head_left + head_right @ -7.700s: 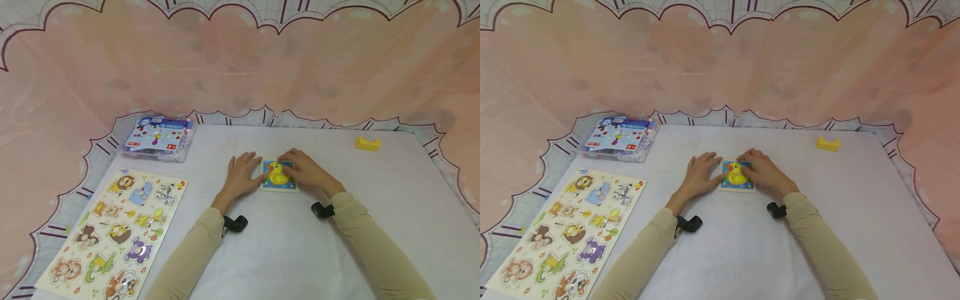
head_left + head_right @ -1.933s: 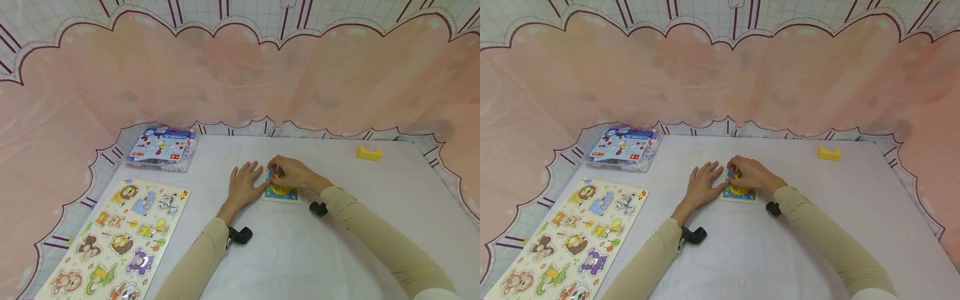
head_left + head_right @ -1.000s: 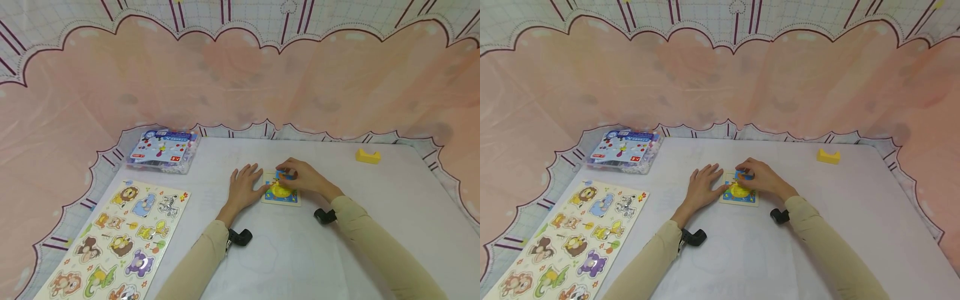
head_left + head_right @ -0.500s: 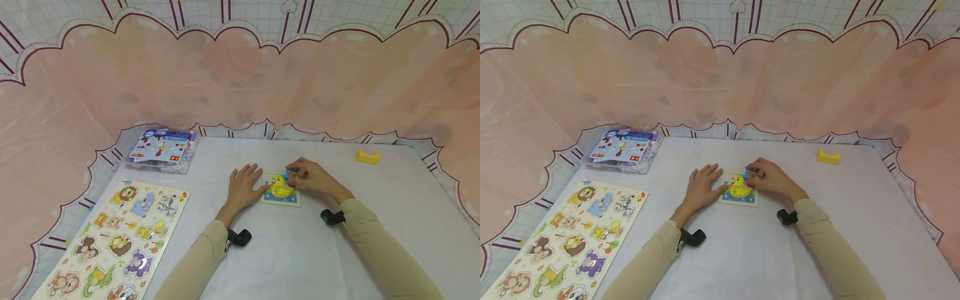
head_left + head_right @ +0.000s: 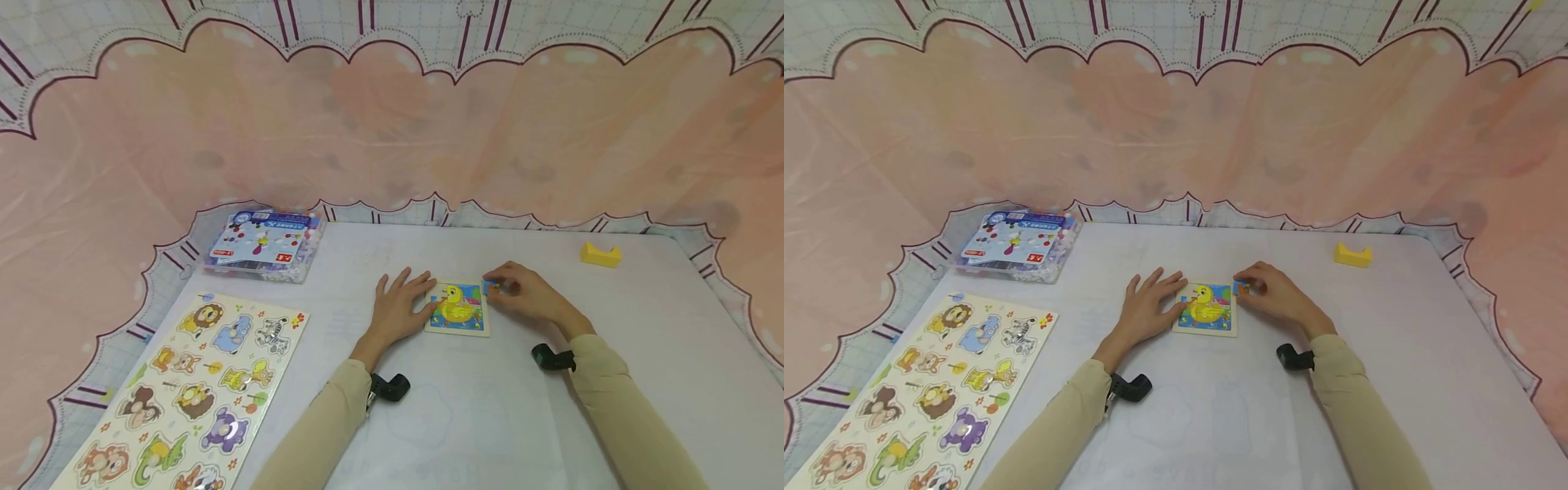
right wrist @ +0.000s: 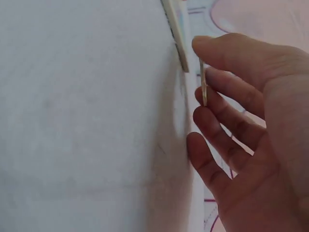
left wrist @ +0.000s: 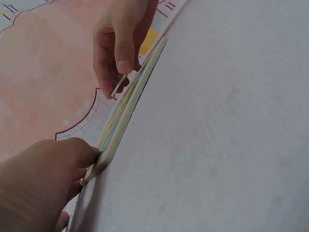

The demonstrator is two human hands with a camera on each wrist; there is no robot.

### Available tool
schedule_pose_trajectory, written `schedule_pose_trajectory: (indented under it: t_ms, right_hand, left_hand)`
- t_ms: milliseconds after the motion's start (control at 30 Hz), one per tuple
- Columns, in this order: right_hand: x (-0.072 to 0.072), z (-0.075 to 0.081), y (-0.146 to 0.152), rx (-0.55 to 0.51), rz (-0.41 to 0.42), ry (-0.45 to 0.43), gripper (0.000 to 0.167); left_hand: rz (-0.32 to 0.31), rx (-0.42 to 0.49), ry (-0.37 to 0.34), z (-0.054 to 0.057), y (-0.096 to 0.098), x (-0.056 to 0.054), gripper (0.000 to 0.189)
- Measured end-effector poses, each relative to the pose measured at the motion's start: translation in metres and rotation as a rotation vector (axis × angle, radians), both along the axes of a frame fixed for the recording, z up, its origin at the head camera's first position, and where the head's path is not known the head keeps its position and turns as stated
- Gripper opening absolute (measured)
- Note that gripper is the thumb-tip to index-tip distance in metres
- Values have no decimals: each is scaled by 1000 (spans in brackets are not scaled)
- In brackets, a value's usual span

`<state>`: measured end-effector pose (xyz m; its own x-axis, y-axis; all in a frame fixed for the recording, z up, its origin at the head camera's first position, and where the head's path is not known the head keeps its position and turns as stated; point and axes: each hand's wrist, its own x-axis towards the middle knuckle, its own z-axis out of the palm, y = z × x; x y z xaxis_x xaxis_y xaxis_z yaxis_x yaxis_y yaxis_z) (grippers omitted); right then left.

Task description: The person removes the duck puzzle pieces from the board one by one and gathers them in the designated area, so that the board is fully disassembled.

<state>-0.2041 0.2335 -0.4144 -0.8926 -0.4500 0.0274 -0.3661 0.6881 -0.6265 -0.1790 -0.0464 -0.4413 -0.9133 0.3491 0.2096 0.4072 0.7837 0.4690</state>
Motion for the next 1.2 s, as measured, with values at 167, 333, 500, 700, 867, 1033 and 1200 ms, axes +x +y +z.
schedule_pose_trajectory:
  t_ms: [167,333,500,700,867,1033,1200]
  right_hand:
    - [8,-4,13,-19,-47,-16,39]
    - [13,-8,22,-20,-57,-19,40]
    - [12,-6,24,1,-44,-8,40]
    - [9,-5,24,-3,-64,-23,40]
    - [9,-7,24,-18,-68,-40,41]
    - [8,-9,23,-9,-64,-35,41]
    - [6,-12,24,-20,-58,-45,42]
  left_hand:
    - [-15,23,-10,0,1,1,46]
    - [-26,14,-19,1,1,4,47]
    - [-31,3,-9,1,0,4,47]
    - [-44,-3,5,4,0,2,45]
    - [-40,-25,-11,4,-1,1,46]
    - [-35,-27,-7,2,-2,0,46]
    - [-28,-33,-4,-1,-2,0,46]
